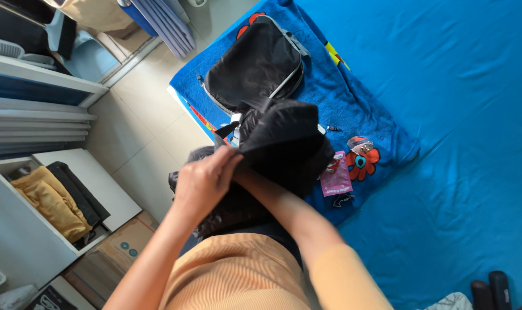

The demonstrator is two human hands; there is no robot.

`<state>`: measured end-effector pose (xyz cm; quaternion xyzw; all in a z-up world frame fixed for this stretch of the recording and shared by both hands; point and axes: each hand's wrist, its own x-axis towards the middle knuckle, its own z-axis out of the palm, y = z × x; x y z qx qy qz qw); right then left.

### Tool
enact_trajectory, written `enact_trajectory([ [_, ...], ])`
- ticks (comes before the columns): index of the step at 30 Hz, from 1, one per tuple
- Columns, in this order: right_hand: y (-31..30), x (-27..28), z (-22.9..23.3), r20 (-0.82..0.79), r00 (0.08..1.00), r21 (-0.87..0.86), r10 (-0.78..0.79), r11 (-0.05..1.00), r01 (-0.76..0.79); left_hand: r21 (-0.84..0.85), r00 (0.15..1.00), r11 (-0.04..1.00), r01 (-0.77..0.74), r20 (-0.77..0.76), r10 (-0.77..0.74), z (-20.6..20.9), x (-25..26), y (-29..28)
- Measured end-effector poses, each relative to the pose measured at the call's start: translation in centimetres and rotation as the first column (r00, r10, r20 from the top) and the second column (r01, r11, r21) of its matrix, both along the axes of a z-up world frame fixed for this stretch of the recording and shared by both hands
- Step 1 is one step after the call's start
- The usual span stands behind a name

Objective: The person unpacks a black quilted bag and a blue shopping bag, removing items such as a white shirt, a laptop sleeve, a hair straightener, a phone, and small toiletries. They place these items on a blue bed and a nearby desk.

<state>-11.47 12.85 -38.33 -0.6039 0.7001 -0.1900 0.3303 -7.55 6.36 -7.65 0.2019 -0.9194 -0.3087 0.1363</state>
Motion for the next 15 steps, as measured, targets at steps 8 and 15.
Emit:
enact_trajectory([
  [8, -2.2, 1.9, -7.9, 0.005, 0.994, 0.049, -0.111, 0.993, 0.111, -0.056, 0.999, 0.998, -0.035, 0.017, 0.036, 0.6, 1.3, -0.1],
  [15, -3.3, 2.9, -7.3, 0.052, 0.988, 0.057, -0.147, 0.988, 0.144, -0.053, 0.998, 0.997, -0.058, 0.023, 0.059, 0.1, 1.5, -1.1],
])
